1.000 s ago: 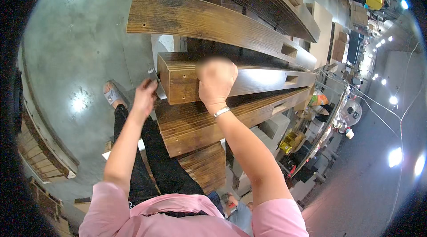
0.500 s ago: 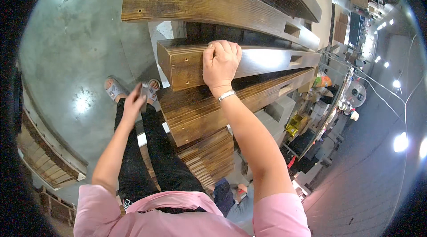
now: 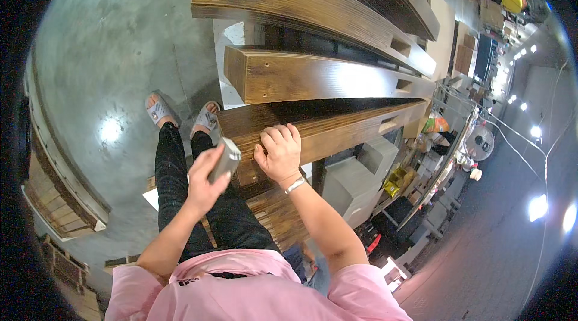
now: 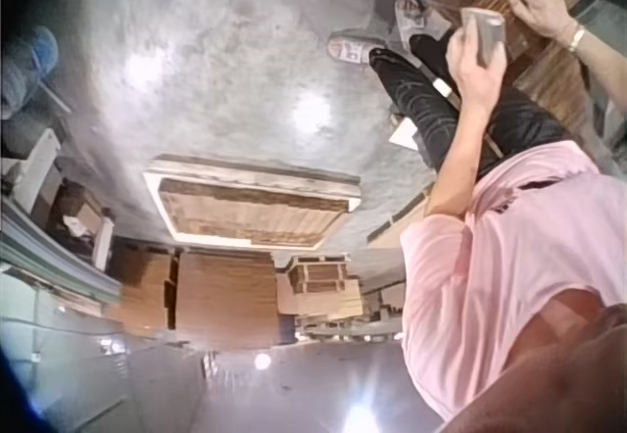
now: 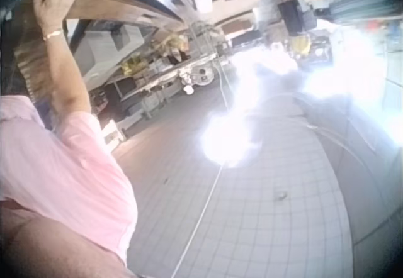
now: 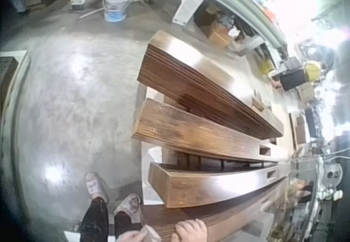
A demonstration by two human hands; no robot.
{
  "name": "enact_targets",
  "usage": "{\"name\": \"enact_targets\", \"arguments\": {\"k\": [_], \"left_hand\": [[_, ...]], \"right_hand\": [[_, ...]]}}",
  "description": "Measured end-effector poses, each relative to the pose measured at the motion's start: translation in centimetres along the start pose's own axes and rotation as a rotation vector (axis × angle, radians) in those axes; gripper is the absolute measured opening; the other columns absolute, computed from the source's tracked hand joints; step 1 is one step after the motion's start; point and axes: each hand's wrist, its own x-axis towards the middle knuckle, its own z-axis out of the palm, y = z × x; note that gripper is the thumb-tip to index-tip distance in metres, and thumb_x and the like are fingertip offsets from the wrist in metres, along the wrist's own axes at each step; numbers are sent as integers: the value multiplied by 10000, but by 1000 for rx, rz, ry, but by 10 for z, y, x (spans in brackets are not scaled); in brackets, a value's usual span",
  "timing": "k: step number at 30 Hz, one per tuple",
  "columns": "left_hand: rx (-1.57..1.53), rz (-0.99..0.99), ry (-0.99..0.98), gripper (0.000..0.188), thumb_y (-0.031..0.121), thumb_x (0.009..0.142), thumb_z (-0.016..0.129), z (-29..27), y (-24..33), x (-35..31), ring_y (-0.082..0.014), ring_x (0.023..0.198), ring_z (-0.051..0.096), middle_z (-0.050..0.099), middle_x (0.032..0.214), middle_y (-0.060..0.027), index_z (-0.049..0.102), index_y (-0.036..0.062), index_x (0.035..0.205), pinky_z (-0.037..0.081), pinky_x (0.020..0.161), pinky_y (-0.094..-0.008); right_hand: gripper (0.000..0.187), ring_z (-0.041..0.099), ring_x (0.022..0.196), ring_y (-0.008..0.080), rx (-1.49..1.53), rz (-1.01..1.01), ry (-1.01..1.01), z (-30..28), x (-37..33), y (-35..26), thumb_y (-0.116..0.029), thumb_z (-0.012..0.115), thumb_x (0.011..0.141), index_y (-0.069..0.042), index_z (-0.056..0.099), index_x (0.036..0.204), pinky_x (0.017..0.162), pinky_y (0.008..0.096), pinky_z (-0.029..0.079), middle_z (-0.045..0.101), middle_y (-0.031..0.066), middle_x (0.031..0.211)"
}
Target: The person sands wooden boards using a sanding block by rubbing it along their edges and surfaces while holding the pieces in place.
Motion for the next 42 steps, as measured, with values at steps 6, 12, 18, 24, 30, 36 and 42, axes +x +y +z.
{"name": "enact_targets", "arguments": {"k": [6,12,18,24,30,36,42], "left_hand": [[396,-354,100,520,260,795,674,-28,-103,63,-396,976,630,660,982,-259,619,101,1287,478,886,-455],[50,42,48,577,221,698,739,-3,1,-5,-344,1040,617,640,1113,-205,654,56,1244,472,933,-403],[155,-513,97,553,295,755,694,-28,-155,82,-300,1016,681,697,1066,-204,633,78,1260,505,893,-367],[-6,-404,184,464,215,799,698,-3,-139,71,-250,1053,680,696,1115,-197,653,23,1219,489,939,-330],[-94,-349,185,461,179,823,665,-15,-154,73,-203,996,674,708,1097,-158,625,6,1249,491,895,-305],[-152,-306,102,489,196,802,678,-10,-171,75,-187,1057,647,700,1128,-131,628,24,1256,458,950,-297],[-183,-457,138,497,180,757,692,-32,-184,88,-235,1020,656,676,1106,-211,640,38,1230,487,901,-331]], "right_hand": [[150,616,927,251,93,-53,52,14,11,-13,-172,627,778,-69,656,884,906,419,425,666,66,949],[145,619,942,246,29,-35,43,5,1,0,-150,589,808,-70,662,903,884,413,421,671,58,966],[208,623,964,277,67,-53,-5,16,12,-15,-168,517,852,-49,666,936,885,416,410,676,81,1000],[206,620,968,255,24,-40,-21,3,3,0,-171,535,830,-55,662,944,884,415,408,668,77,1004],[235,622,964,270,42,-52,-28,9,8,-11,-172,523,827,-41,669,957,881,412,406,672,96,1002],[233,615,971,274,49,-49,-34,9,5,-5,-168,519,830,-43,663,964,882,416,403,669,90,1017],[232,612,956,276,58,-56,-31,14,12,-21,-178,512,833,-50,661,956,874,422,406,669,86,1008]]}}
